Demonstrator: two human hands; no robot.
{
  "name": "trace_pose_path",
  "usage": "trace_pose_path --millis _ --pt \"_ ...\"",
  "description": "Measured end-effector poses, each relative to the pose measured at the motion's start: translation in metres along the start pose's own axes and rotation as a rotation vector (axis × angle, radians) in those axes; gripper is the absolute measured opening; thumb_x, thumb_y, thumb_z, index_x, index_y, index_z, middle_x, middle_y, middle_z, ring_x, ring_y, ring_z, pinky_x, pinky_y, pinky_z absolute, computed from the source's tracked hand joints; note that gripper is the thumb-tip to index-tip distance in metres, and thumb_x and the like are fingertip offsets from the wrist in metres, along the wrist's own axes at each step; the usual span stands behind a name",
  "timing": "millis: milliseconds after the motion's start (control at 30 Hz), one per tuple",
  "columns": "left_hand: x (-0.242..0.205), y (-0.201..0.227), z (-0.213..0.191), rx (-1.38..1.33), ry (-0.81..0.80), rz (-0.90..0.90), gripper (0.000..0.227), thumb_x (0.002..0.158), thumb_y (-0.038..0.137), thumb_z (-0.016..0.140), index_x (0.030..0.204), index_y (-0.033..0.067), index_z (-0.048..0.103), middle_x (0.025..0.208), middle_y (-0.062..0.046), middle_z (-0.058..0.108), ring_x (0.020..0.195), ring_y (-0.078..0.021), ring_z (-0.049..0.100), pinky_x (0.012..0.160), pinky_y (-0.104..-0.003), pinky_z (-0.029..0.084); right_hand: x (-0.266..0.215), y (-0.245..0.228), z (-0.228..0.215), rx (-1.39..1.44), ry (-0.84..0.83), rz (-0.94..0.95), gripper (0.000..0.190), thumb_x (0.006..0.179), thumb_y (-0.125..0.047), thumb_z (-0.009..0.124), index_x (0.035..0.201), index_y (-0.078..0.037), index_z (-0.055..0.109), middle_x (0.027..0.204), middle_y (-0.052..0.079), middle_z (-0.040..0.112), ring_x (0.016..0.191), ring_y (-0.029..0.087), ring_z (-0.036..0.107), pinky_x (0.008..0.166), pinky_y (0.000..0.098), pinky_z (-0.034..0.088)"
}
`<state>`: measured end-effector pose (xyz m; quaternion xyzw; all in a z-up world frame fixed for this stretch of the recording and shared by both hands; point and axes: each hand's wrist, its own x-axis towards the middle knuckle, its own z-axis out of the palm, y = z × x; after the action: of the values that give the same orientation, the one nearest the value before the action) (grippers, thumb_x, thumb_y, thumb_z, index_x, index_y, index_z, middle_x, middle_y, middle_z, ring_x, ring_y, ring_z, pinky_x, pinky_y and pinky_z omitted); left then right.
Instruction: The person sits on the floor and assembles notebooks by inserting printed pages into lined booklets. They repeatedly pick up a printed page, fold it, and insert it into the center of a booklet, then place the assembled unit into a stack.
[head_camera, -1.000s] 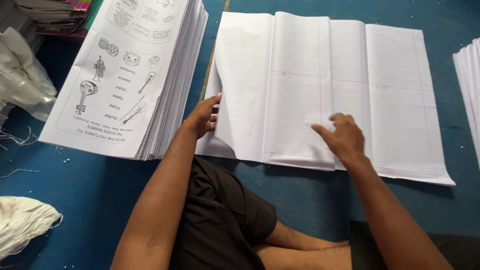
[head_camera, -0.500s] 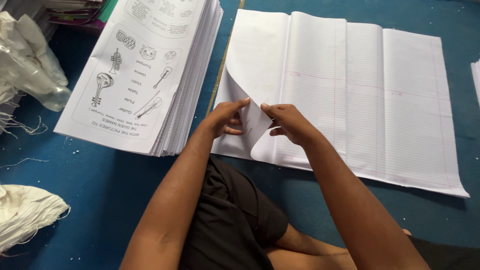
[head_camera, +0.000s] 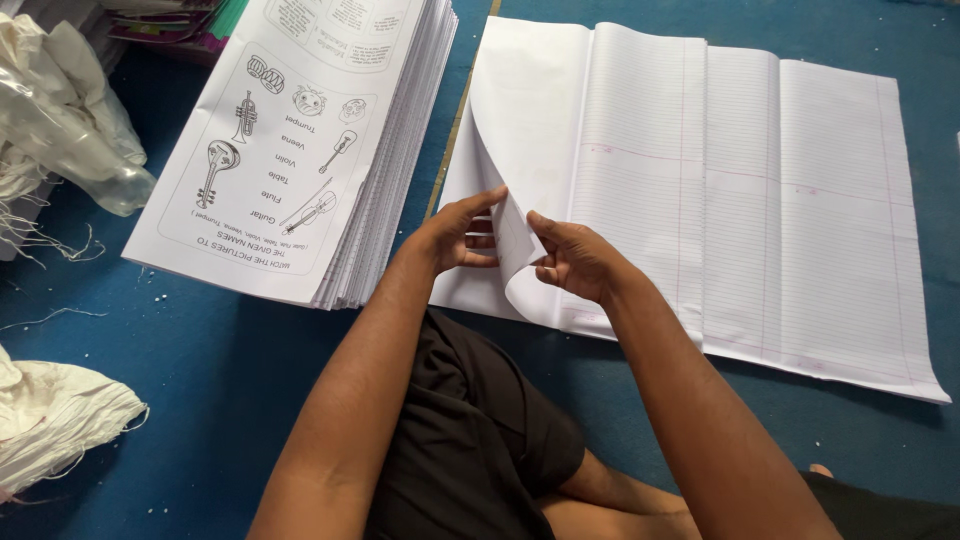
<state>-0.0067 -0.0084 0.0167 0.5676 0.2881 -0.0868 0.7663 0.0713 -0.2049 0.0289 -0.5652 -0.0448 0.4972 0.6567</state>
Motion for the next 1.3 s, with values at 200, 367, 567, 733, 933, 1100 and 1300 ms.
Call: trace_pose_path --millis 200,367,567,733,933,1100,1300 --pt "0.004 -0.002 -0.002 -0.016 -0.007 -0.010 0.109 0.068 0.063 0.073 0.145 -0.0064 0.039 0.134 -0.031 0.052 0.124 -0.0426 0.060 0.089 -0.058 0.061 -0.001 -0.001 0.002 -0.060 -0.026 0.000 0.041 0.090 -0.037 0.069 0.108 0.000 0.069 0.087 0.007 0.071 0.071 0.011 0.068 0.057 0.0216 0.056" --pt "0.017 -0.013 -0.007 -0.004 0.036 -0.015 0.112 0.067 0.068 0.072 0.144 -0.0072 0.038 0.133 -0.035 0.052 0.121 -0.0447 0.058 0.087 -0.060 0.060 0.005 -0.001 -0.005 -0.157 -0.033 -0.035 0.026 0.089 -0.026 0.074 0.097 -0.002 0.073 0.078 0.003 0.068 0.065 0.009 0.063 0.060 0.0251 0.053" --pt "0.035 -0.016 -0.020 0.226 0.631 0.354 0.071 0.076 0.057 0.076 0.117 -0.0006 0.067 0.114 -0.021 0.070 0.103 -0.0298 0.069 0.080 -0.043 0.058 0.008 0.002 -0.009 -0.325 0.117 -0.125 0.024 0.082 -0.026 0.082 0.083 -0.003 0.077 0.060 0.002 0.061 0.052 0.011 0.049 0.054 0.0261 0.042" --pt "0.021 -0.011 -0.010 0.462 0.684 0.527 0.043 0.089 0.047 0.066 0.101 0.0075 0.077 0.087 -0.005 0.077 0.081 -0.0193 0.076 0.075 -0.036 0.061 0.009 0.007 -0.009 -0.368 0.175 -0.160 0.027 0.080 -0.028 0.084 0.082 -0.001 0.078 0.058 0.002 0.060 0.052 0.011 0.047 0.053 0.0259 0.040" --pt "-0.003 0.004 0.007 0.632 0.554 0.341 0.062 0.084 0.059 0.073 0.117 0.0064 0.069 0.096 -0.010 0.074 0.090 -0.0250 0.074 0.079 -0.040 0.059 0.010 0.013 -0.010 -0.417 0.173 -0.181 0.031 0.080 -0.030 0.087 0.076 -0.003 0.073 0.061 0.004 0.063 0.052 0.011 0.046 0.049 0.0251 0.037" --pt "-0.001 -0.002 0.005 0.699 0.569 0.304 0.083 0.072 0.040 0.081 0.141 0.0066 0.048 0.122 -0.014 0.064 0.110 -0.0293 0.067 0.090 -0.044 0.055 0.008 0.012 -0.009 -0.375 0.182 -0.192 0.034 0.085 -0.037 0.081 0.080 -0.005 0.070 0.067 0.006 0.068 0.056 0.012 0.058 0.053 0.0249 0.047" --pt "0.007 -0.013 0.002 1.079 0.790 0.475 0.068 0.072 0.013 0.074 0.136 0.0063 0.052 0.123 -0.016 0.057 0.117 -0.0335 0.053 0.095 -0.047 0.047 -0.006 -0.004 -0.022 -0.470 0.216 -0.176 0.026 0.083 -0.028 0.080 0.089 -0.003 0.078 0.071 0.006 0.071 0.056 0.010 0.057 0.053 0.0250 0.044"
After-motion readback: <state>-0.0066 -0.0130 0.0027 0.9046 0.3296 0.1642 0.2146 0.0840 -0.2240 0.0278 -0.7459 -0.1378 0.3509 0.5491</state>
